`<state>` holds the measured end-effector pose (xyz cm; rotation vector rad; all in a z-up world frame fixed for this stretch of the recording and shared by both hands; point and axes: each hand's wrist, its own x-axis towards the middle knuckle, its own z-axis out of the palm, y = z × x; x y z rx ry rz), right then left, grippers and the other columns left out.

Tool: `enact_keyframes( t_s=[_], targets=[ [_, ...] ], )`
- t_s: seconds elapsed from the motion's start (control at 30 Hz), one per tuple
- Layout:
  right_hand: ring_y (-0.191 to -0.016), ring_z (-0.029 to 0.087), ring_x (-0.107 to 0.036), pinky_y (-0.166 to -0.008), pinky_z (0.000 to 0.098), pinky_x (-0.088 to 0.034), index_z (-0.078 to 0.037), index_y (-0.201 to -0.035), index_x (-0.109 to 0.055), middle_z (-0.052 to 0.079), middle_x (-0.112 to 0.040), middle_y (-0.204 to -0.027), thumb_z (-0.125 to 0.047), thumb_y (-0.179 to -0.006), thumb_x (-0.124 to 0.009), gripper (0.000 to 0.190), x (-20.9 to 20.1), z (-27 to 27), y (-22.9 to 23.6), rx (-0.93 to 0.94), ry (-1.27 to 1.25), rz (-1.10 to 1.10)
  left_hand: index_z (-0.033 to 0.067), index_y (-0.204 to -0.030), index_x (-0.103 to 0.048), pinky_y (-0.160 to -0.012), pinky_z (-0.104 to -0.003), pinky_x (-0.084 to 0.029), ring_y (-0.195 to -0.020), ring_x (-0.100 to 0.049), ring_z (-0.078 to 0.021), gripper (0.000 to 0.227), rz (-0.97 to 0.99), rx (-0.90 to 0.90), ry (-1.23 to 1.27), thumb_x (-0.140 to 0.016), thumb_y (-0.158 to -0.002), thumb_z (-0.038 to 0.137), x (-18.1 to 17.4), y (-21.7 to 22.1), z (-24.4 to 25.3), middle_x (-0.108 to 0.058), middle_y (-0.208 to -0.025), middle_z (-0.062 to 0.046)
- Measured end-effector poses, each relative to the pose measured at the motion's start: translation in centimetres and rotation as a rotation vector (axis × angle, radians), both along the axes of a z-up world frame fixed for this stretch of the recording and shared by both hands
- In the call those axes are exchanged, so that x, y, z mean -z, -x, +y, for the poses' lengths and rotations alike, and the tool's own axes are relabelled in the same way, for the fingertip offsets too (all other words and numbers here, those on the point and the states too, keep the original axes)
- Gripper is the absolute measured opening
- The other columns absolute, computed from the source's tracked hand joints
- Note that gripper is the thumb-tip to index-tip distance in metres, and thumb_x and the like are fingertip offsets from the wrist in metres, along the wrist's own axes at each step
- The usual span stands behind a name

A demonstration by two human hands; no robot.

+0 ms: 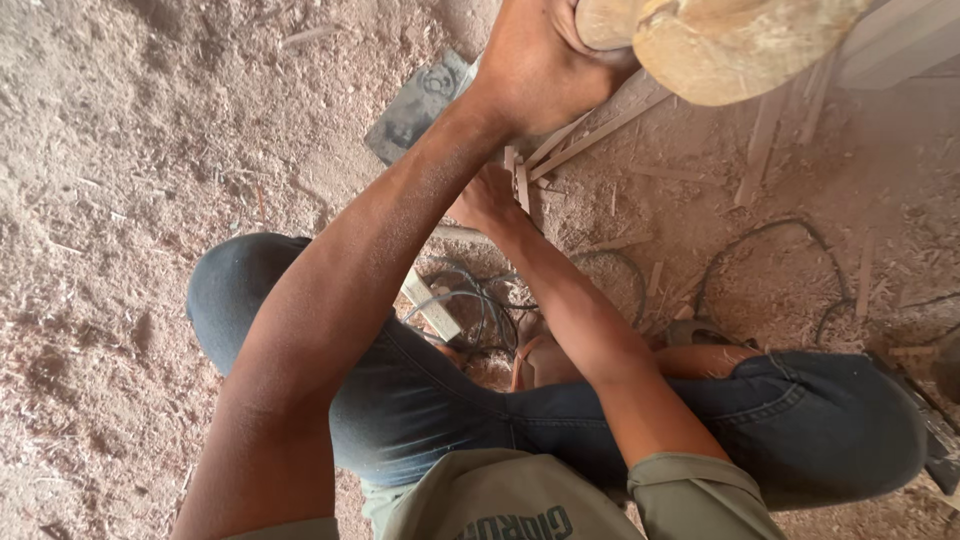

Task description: The person sits on the floor and sharpens a hoe blade using a hammer and a power grinder. They repeatedly strike the blade with the hammer and then grind the edge with the power tool.

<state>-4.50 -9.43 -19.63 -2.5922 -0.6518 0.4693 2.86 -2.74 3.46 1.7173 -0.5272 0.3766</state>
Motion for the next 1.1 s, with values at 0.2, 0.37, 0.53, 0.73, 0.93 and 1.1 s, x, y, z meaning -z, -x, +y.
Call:
enact_keyframes(
  t_s=[0.2,0.37,0.53,0.73,0.93,1.1],
  targets=[
    [-0.109,0.038,-0.065,-0.091,0.056,-0.051,-0.009,-0.117,-0.068,0.017,-0.07,-0.115,-0.036,-0.081,-0.074,0.045,2.3,1.8,0.1,-0.097,-0.131,-0.277,0.0085,-0.114,-0.074,-0.089,-0.034,-0.067,-0.099,-0.081,-0.0175,0.03,-0.036,0.04,-0.038,-0.089,-0.094,0.024,0.6,-0.2,0.5,-0.081,-0.105,-0.006],
    [-0.116,0.036,-0.063,-0.1,0.0565,-0.049,-0.011,-0.119,-0.067,0.014,-0.069,-0.121,-0.037,-0.09,-0.072,0.039,2.6,2.6,0.2,-0.052,-0.116,-0.219,0.0094,-0.112,-0.075,-0.086,-0.034,-0.066,-0.095,-0.081,-0.0172,0.031,-0.031,0.036,-0.069,-0.091,-0.091,0.026,0.5,0.1,0.7,-0.081,-0.102,-0.006],
    [-0.117,0.039,-0.063,-0.098,0.059,-0.05,-0.012,-0.118,-0.068,0.016,-0.07,-0.121,-0.04,-0.087,-0.074,0.042,1.3,2.1,0.2,-0.004,0.018,-0.19,0.0102,-0.111,-0.077,-0.088,-0.035,-0.065,-0.095,-0.081,-0.0169,0.029,-0.055,0.053,-0.056,-0.09,-0.091,0.026,0.4,0.4,1.0,-0.081,-0.101,-0.005],
    [-0.119,0.04,-0.062,-0.094,0.0566,-0.053,-0.008,-0.131,-0.063,0.02,-0.065,-0.131,-0.04,-0.088,-0.071,0.055,0.0,1.0,0.0,0.061,0.097,0.045,0.0092,-0.115,-0.074,-0.094,-0.035,-0.065,-0.1,-0.081,-0.0164,0.029,-0.039,0.092,0.003,-0.089,-0.092,0.019,0.2,0.3,1.0,-0.081,-0.106,-0.005],
    [-0.118,0.037,-0.062,-0.099,0.0565,-0.047,-0.009,-0.123,-0.067,0.018,-0.07,-0.122,-0.042,-0.088,-0.074,0.048,2.2,2.5,-0.2,-0.077,-0.082,-0.315,0.006,-0.121,-0.07,-0.099,-0.036,-0.064,-0.106,-0.079,-0.0206,0.036,-0.142,0.097,0.038,-0.091,-0.093,0.016,0.4,-0.1,0.9,-0.079,-0.111,-0.009],
    [-0.117,0.029,-0.065,-0.107,0.0523,-0.048,-0.015,-0.115,-0.07,0.01,-0.073,-0.114,-0.036,-0.103,-0.064,0.025,3.1,1.9,-0.3,-0.12,0.152,-0.095,0.0059,-0.118,-0.071,-0.093,-0.035,-0.065,-0.102,-0.08,-0.0198,0.036,-0.102,0.082,0.015,-0.091,-0.09,0.016,0.8,0.4,1.3,-0.08,-0.108,-0.009]
  ],
)
